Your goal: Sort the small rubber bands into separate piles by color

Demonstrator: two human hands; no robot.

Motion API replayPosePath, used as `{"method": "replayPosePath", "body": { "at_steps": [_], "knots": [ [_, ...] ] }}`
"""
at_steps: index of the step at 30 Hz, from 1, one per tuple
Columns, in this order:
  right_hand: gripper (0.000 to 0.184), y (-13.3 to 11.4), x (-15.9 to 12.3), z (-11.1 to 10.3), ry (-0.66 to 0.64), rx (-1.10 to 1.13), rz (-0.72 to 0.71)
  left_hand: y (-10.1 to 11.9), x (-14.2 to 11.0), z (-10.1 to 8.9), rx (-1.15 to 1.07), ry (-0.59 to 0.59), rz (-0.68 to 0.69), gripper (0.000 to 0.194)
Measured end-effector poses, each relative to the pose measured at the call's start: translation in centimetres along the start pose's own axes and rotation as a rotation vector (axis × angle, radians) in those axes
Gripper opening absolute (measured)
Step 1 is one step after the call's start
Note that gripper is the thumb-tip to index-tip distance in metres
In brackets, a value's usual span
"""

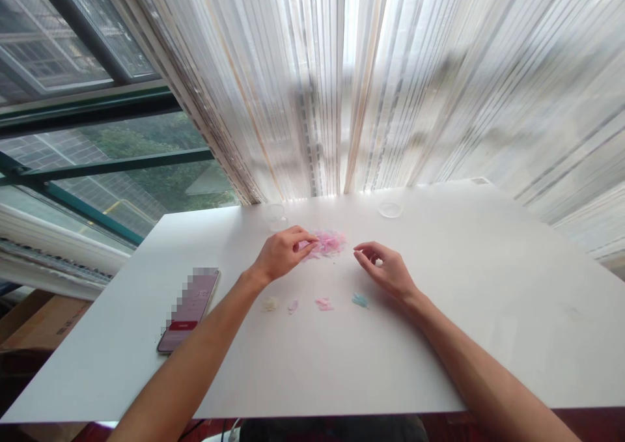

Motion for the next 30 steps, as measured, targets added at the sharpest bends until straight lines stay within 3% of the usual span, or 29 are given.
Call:
{"method": "replayPosePath", "body": {
  "at_steps": [9, 16, 30],
  "knots": [
    [0.021, -1.7, -0.9, 1.2, -0.053, -0.001, -0.183, 3.1, 1.0, 2.5, -0.005, -0.054, 0.077, 0.014],
    [0.021, -1.7, -0.9, 1.5, -0.089, -0.052, -0.163, 3.2, 1.2, 3.2, -0.041, -0.067, 0.053, 0.016],
    [0.017, -2.5, -1.1, 0.6, -0.022, -0.035, -0.162, 3.4, 0.5, 4.2, -0.209, -0.076, 0.028, 0.016]
  ]
}}
Point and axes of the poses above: each hand's wrist, its own x-axis towards the middle knuckle, its own z-axis out of the palm, y = z × x, the point moved 8 cm from there along x, towards the middle knuckle, and after that the axes turned 7 degrees about z, right-handed, at the moved point
